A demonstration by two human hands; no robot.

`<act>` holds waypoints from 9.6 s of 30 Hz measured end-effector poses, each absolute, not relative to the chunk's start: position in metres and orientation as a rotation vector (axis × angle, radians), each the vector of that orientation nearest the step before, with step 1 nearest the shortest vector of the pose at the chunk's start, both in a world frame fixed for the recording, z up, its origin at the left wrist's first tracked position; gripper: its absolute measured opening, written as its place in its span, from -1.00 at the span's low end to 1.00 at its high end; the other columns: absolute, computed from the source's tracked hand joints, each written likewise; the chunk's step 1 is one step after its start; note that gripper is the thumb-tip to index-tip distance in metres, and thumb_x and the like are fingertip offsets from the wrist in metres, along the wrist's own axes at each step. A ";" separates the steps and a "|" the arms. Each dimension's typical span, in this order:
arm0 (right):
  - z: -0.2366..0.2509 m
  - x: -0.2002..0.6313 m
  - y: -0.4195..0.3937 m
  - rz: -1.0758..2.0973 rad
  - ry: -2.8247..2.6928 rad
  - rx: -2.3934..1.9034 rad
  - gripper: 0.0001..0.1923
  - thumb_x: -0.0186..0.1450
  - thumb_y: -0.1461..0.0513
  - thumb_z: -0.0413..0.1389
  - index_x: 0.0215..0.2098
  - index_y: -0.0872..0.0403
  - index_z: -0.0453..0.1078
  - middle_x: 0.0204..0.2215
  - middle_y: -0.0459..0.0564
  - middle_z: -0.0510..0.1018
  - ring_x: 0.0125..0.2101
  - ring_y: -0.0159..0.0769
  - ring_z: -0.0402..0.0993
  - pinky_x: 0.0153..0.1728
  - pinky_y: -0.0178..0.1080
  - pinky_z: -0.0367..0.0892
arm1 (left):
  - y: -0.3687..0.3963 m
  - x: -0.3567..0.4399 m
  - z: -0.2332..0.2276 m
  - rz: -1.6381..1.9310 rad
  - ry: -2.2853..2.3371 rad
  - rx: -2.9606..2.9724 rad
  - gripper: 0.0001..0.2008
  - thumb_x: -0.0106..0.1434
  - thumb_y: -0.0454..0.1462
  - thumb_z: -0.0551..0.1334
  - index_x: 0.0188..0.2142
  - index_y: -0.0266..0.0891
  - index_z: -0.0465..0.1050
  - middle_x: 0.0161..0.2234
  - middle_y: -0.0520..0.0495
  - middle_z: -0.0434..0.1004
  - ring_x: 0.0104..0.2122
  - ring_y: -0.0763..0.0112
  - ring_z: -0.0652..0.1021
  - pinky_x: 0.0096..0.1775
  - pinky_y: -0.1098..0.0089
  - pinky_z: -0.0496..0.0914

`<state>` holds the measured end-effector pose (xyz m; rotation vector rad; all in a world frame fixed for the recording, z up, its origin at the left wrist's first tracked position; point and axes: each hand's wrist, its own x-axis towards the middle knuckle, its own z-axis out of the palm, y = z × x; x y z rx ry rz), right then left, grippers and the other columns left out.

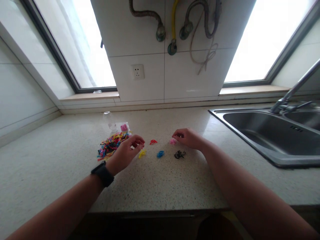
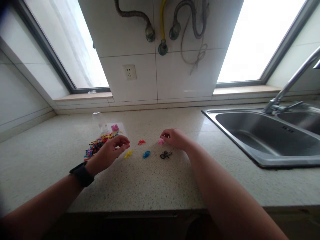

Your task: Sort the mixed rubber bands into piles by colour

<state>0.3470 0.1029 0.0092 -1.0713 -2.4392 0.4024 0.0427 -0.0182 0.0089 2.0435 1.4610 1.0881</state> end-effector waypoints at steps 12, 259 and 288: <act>0.010 0.346 0.099 0.429 -2.430 -1.041 -0.76 0.31 0.21 0.09 -0.16 0.07 0.56 -0.39 -0.03 0.59 -0.42 -0.38 0.44 -0.34 -0.32 0.21 | 0.011 0.052 0.015 1.006 1.493 2.133 -0.77 0.28 -0.26 0.20 -0.13 -0.21 0.58 -0.26 -0.08 0.61 -0.36 0.40 0.55 -0.28 0.36 0.44; -0.011 0.388 0.145 0.790 -2.167 -1.304 -0.62 0.32 -0.01 0.08 -0.16 0.11 0.51 -0.40 0.02 0.54 -0.47 -0.35 0.37 -0.42 -0.27 0.28 | 0.039 -0.053 0.019 0.474 2.277 2.322 -0.71 0.46 -0.17 -0.13 -0.28 -0.23 0.24 -0.29 -0.19 0.50 -0.31 0.25 0.52 -0.28 0.33 0.28; -0.010 0.382 0.147 0.673 -2.273 -1.263 -0.70 0.31 0.07 0.09 -0.20 0.09 0.53 -0.33 0.04 0.60 -0.30 -0.22 0.49 -0.23 -0.19 0.33 | 0.026 0.056 0.005 0.859 1.569 2.175 -0.75 0.32 -0.26 0.22 -0.07 -0.23 0.60 -0.22 -0.07 0.63 -0.30 0.39 0.55 -0.20 0.37 0.39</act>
